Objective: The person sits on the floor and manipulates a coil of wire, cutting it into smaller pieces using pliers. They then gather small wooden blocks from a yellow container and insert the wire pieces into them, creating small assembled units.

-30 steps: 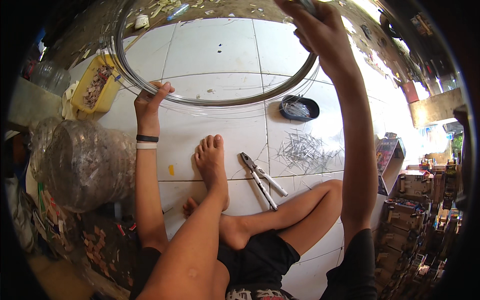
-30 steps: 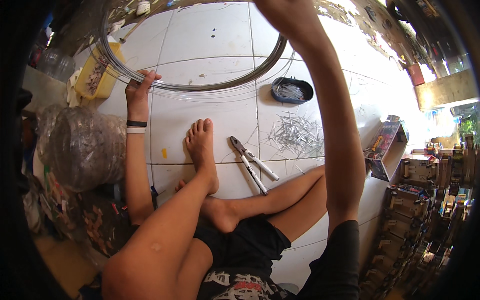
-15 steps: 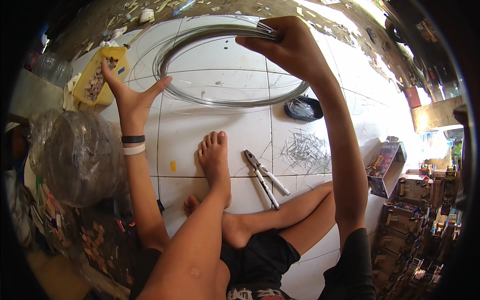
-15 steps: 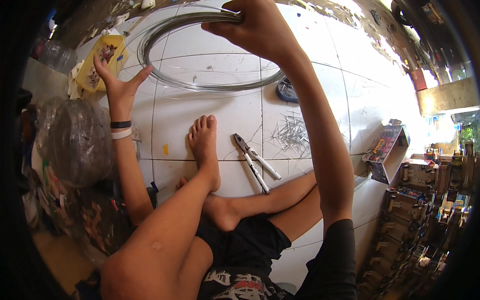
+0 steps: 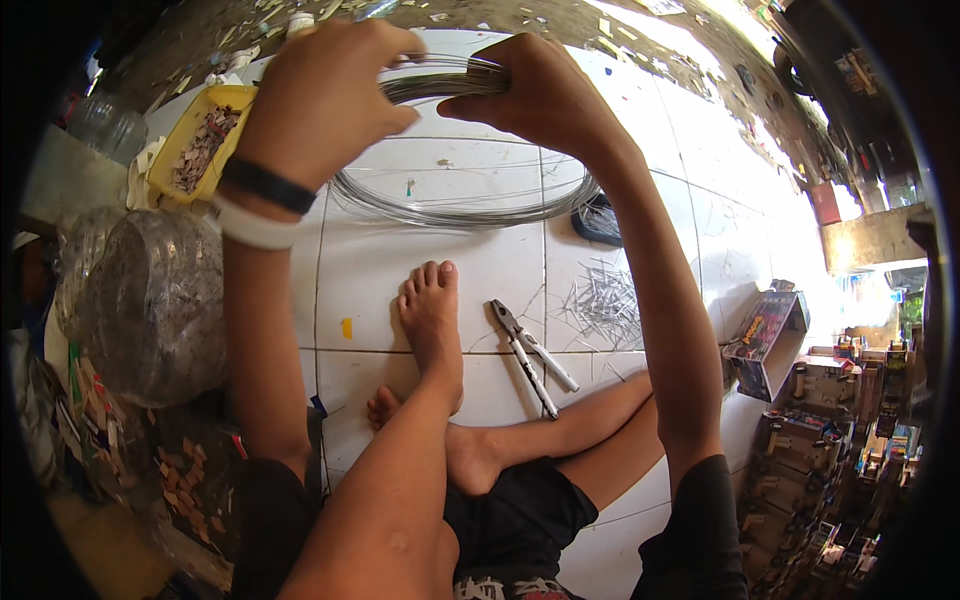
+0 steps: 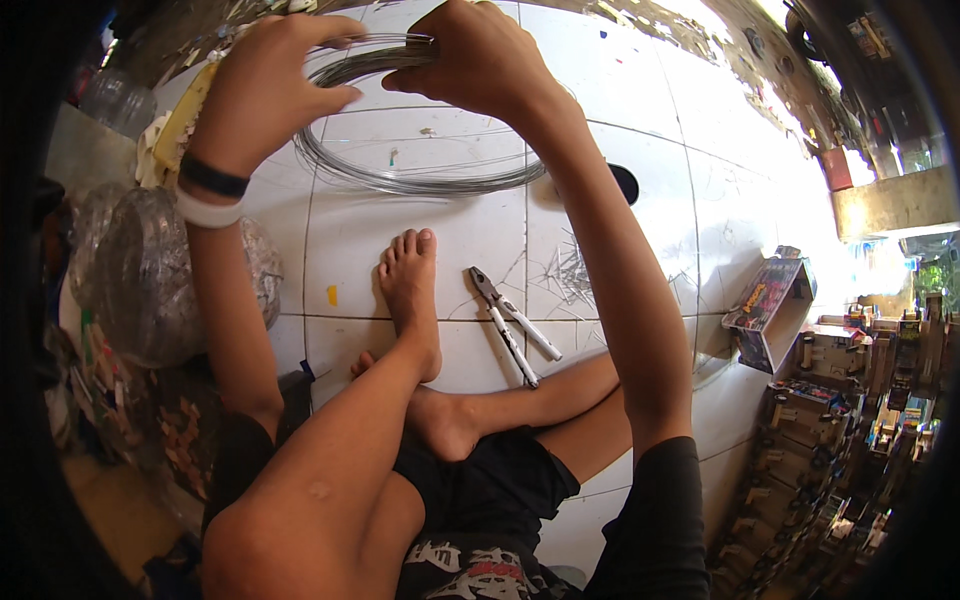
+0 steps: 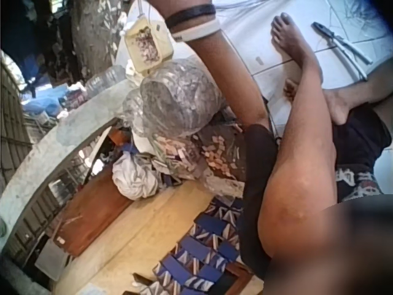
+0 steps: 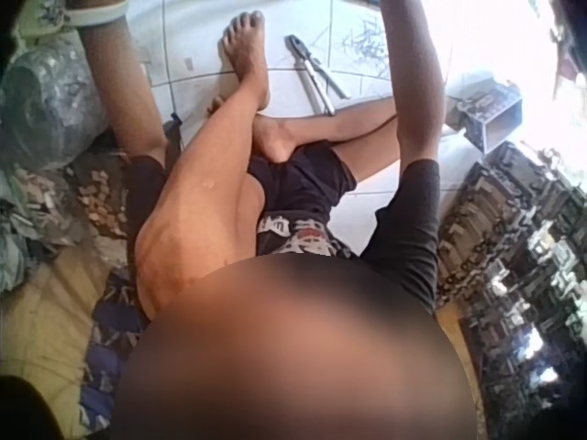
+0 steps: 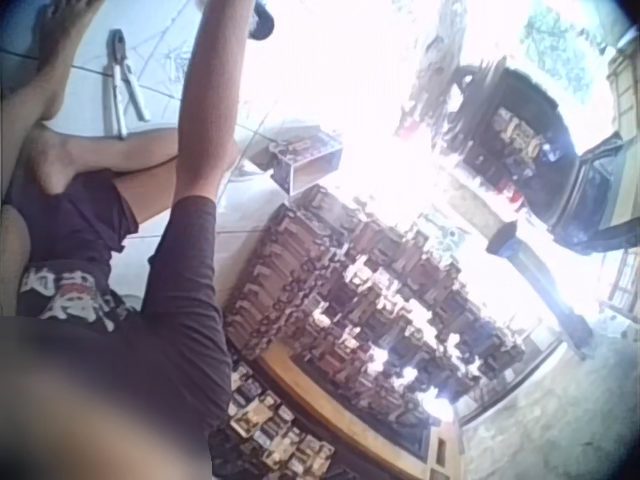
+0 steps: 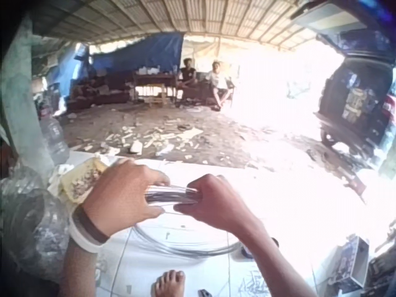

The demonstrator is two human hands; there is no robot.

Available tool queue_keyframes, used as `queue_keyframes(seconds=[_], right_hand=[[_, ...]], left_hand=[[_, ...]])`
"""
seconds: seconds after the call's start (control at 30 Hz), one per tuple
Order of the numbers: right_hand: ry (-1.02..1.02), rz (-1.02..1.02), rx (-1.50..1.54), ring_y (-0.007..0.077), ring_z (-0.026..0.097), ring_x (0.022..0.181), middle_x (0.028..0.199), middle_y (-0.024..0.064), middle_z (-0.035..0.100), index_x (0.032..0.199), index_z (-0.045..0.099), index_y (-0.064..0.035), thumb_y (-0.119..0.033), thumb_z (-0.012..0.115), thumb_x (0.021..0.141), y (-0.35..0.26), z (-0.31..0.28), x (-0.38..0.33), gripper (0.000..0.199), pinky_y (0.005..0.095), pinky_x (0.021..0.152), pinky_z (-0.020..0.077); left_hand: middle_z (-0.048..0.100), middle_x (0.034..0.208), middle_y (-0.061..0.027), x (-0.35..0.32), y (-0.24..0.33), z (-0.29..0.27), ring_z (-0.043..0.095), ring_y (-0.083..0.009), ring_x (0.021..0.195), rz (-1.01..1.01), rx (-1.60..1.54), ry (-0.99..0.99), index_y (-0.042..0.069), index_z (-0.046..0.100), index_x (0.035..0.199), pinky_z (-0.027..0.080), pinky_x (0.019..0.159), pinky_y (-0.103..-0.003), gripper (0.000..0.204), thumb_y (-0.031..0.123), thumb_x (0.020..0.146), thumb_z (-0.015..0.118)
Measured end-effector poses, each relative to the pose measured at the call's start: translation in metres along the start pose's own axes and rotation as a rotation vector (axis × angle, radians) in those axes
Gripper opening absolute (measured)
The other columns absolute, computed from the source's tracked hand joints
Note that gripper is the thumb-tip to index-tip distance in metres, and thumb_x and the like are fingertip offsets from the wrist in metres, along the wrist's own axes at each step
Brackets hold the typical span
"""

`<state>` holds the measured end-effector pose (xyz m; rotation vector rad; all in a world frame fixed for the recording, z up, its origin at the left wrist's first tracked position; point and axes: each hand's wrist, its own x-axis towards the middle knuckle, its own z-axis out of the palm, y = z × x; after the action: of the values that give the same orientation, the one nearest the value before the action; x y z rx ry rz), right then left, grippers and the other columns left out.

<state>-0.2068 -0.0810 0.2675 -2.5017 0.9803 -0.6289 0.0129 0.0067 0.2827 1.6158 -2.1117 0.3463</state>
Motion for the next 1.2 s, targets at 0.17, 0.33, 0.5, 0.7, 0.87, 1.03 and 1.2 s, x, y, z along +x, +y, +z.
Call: queue_keyframes(seconds=[0.17, 0.33, 0.5, 0.7, 0.87, 1.03, 1.2], right_hand=[[-0.031, -0.08, 0.003, 0.0117, 0.055, 0.058, 0.064, 0.0049, 0.065, 0.09, 0.079, -0.0017, -0.033, 0.092, 0.088, 0.007, -0.002, 0.008, 0.033, 0.0343, 0.057, 0.0449], [-0.26, -0.132, 0.147, 0.0108, 0.063, 0.077, 0.083, 0.0042, 0.071, 0.109, 0.077, 0.0009, -0.04, 0.085, 0.096, 0.047, -0.032, 0.002, 0.043, 0.0309, 0.068, 0.0509], [-0.14, -0.115, 0.188, 0.0269, 0.074, 0.116, 0.124, 0.0162, 0.078, 0.135, 0.073, -0.0002, -0.061, 0.065, 0.104, 0.09, -0.041, -0.018, 0.068, 0.0426, 0.099, 0.0595], [-0.243, 0.118, 0.251, 0.0232, 0.074, 0.118, 0.127, 0.0133, 0.077, 0.146, 0.064, -0.0046, -0.032, 0.048, 0.118, 0.126, -0.026, -0.039, 0.042, 0.0392, 0.096, 0.0619], [-0.268, 0.257, 0.437, 0.0275, 0.077, 0.115, 0.13, 0.0178, 0.076, 0.139, 0.068, -0.0004, 0.0, 0.056, 0.108, 0.146, -0.009, -0.059, 0.033, 0.0427, 0.1, 0.0629], [-0.274, 0.115, 0.421, 0.0258, 0.075, 0.118, 0.125, 0.0147, 0.078, 0.136, 0.07, -0.0011, 0.005, 0.062, 0.103, 0.167, -0.003, -0.065, 0.035, 0.043, 0.102, 0.0611], [-0.33, 0.148, 0.342, 0.0215, 0.07, 0.121, 0.122, 0.0107, 0.076, 0.128, 0.071, -0.0014, -0.008, 0.072, 0.103, 0.18, -0.007, -0.069, 0.026, 0.0416, 0.106, 0.0568]], left_hand=[[0.074, 0.082, -0.0163, 0.023, 0.008, 0.016, 0.076, -0.0302, 0.078, 0.024, 0.028, -0.176, 0.003, 0.078, 0.103, 0.06, 0.078, -0.04, 0.025, 0.02, 0.085, 0.084], [0.069, 0.072, -0.016, 0.012, 0.007, 0.028, 0.069, -0.0322, 0.066, 0.007, -0.158, -0.15, 0.002, 0.077, 0.094, 0.053, 0.067, -0.041, 0.027, 0.028, 0.096, 0.077], [0.073, 0.078, -0.0167, 0.005, -0.002, 0.034, 0.07, -0.0334, 0.069, 0.0, -0.149, -0.02, 0.002, 0.081, 0.102, 0.055, 0.07, -0.04, 0.031, 0.032, 0.093, 0.08], [0.076, 0.082, -0.0162, -0.001, -0.01, 0.025, 0.072, -0.0319, 0.071, -0.004, -0.139, -0.057, 0.003, 0.082, 0.104, 0.057, 0.072, -0.039, 0.032, 0.032, 0.091, 0.083], [0.074, 0.081, -0.0176, -0.006, -0.012, 0.019, 0.071, -0.0316, 0.07, -0.035, -0.147, -0.044, 0.001, 0.081, 0.101, 0.056, 0.071, -0.039, 0.029, 0.028, 0.091, 0.083], [0.073, 0.08, -0.0186, -0.009, -0.022, 0.014, 0.069, -0.0306, 0.07, -0.056, -0.169, -0.109, 0.0, 0.079, 0.099, 0.054, 0.07, -0.04, 0.029, 0.028, 0.091, 0.082], [0.074, 0.078, -0.0155, -0.011, -0.033, 0.014, 0.07, -0.0316, 0.066, -0.068, -0.162, -0.119, 0.004, 0.082, 0.098, 0.055, 0.068, -0.041, 0.028, 0.031, 0.092, 0.081]])
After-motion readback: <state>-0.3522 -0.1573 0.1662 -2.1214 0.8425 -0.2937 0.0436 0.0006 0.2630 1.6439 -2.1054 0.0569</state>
